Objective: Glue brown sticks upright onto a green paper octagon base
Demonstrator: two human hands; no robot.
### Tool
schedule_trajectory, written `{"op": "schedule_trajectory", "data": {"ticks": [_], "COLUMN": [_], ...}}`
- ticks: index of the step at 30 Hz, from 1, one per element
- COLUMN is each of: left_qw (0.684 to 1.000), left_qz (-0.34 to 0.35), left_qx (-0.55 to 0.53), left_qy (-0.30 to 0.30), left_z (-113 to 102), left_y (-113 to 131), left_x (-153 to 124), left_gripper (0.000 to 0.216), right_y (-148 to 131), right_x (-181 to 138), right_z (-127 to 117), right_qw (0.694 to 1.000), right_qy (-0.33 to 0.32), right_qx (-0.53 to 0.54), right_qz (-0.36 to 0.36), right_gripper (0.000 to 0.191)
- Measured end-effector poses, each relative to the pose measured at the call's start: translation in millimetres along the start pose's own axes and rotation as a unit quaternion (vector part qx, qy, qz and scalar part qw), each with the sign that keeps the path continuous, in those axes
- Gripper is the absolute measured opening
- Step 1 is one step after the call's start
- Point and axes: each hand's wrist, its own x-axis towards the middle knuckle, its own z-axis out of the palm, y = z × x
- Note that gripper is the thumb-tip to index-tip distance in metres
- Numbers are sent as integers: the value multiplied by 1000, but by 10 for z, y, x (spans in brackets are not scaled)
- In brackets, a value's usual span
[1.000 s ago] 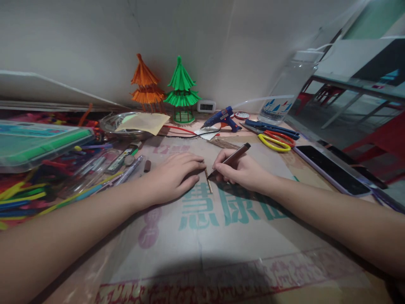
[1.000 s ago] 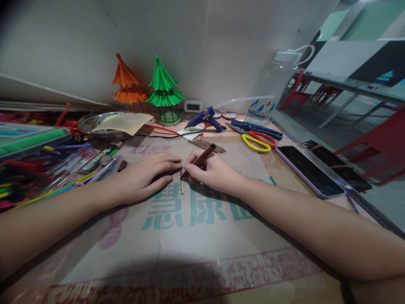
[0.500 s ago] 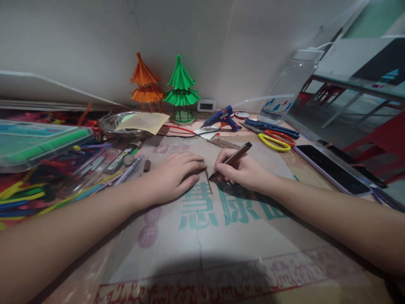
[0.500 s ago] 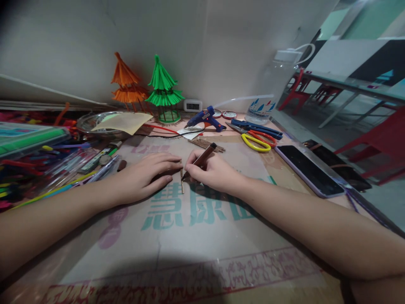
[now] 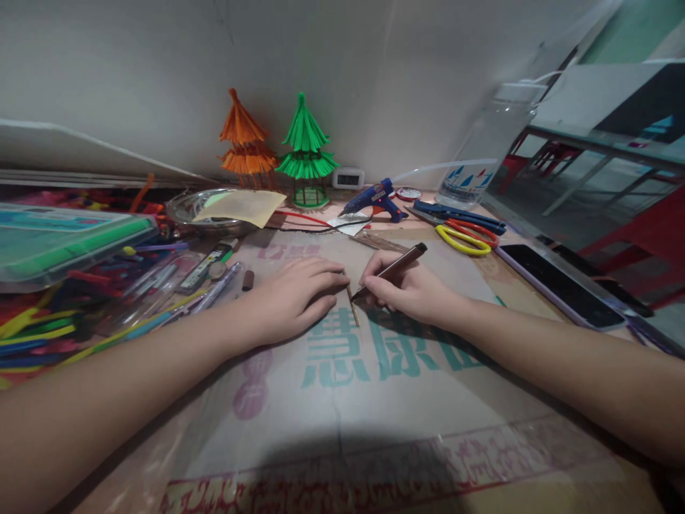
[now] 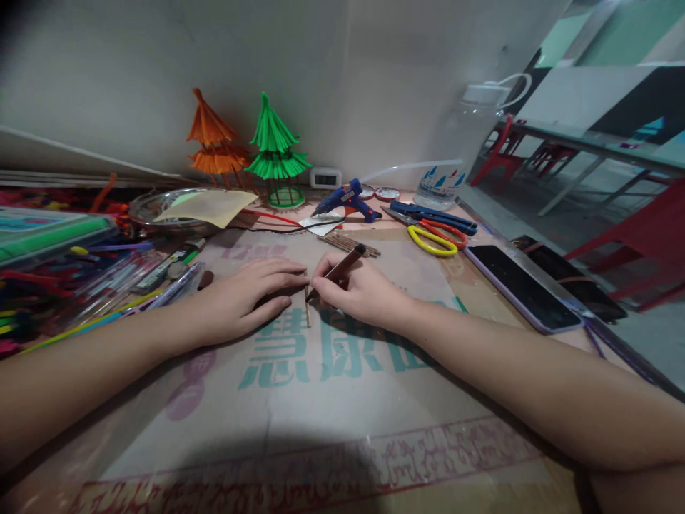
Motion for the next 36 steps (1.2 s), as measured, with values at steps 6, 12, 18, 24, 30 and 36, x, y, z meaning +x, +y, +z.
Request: {"op": "schedule_trajectory", "data": {"ticks": [6,12,18,24,30,36], "left_qw": [1000,1000,1000,1000,1000,1000], "left_qz": [-1,-8,-11,-4,-11,-6], "left_qx": [-5,-6,-10,-7,-13,-20], "left_qy": [3,2,4,5,-6,1], "left_z": [-4,-3,3,4,-9,-13], "left_y": [7,7,5,3,11,12], "left_x": [2,0,-6,-5,7,17], "left_gripper": [37,36,34,34,34,38], "right_y": [-5,-18,-10,-4,-23,-4], "right_x": [-8,3,-2,0,4,8], "right_z": [6,19,-8,-6,-11,-14], "right_qw": [1000,999,1000,1000,999,999], "right_qy": [3,20,-13,-6,-14,-20], "right_qx": [-2,9,20,16,21,28], "right_qz": [7,22,19,23,22,23], "right_gripper": [13,13,15,14,15,16]}}
